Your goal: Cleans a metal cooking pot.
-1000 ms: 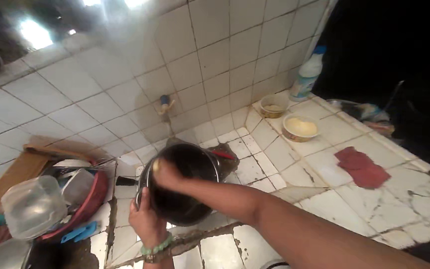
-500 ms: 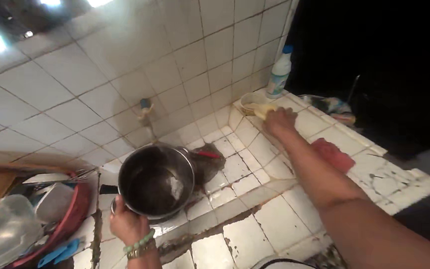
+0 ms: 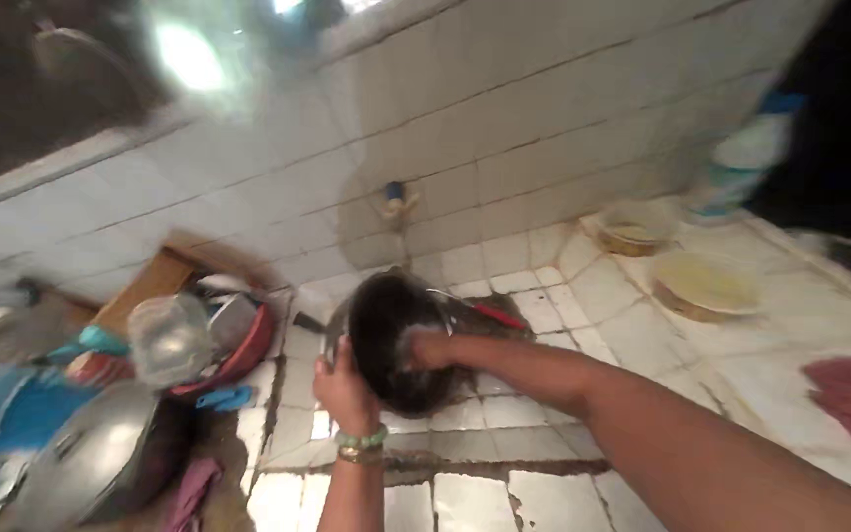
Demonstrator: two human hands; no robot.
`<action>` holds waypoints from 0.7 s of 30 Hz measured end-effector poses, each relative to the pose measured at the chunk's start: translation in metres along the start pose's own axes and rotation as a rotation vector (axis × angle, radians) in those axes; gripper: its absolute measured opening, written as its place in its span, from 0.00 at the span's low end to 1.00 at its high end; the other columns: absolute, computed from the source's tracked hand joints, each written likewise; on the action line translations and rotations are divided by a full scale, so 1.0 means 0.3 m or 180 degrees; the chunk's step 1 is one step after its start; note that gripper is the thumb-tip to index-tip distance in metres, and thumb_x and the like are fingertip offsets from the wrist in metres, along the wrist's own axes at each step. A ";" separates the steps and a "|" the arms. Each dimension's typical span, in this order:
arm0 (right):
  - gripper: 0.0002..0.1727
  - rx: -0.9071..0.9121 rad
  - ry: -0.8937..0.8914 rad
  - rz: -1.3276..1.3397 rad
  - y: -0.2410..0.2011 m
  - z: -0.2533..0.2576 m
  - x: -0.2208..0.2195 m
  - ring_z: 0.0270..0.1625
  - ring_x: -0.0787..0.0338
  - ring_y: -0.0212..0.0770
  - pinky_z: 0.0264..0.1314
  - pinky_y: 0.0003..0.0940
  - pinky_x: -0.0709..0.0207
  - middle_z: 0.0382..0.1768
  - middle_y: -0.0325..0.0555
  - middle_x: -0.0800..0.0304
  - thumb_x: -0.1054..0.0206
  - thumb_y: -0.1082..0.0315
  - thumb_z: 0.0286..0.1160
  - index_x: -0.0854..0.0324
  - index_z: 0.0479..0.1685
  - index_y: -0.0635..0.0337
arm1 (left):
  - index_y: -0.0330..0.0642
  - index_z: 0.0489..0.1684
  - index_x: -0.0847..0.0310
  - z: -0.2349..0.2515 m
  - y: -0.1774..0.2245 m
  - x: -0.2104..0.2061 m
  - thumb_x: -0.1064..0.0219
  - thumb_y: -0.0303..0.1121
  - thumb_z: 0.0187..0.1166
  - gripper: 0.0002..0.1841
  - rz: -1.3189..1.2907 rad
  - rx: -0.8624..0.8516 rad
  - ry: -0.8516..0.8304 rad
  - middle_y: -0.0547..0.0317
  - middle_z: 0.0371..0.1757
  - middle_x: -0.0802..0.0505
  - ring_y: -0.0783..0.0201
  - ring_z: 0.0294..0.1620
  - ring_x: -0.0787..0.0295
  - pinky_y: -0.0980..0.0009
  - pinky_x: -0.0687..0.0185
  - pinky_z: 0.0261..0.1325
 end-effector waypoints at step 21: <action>0.20 -0.0539 0.1404 -0.0110 -0.045 0.124 0.376 0.72 0.17 0.72 0.76 0.67 0.29 0.64 0.76 0.15 0.39 0.66 0.87 0.19 0.64 0.77 | 0.32 0.33 0.16 0.026 -0.062 -0.039 0.24 0.32 0.75 0.11 0.0230 0.0009 0.0009 0.54 0.29 0.13 0.67 0.32 0.16 0.66 0.18 0.43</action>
Point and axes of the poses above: each hand's wrist, its own z-axis towards the middle knuckle, its own x-axis out of the back of the hand, y = z × x, the point moved 10 cm from there along z, towards the middle knuckle
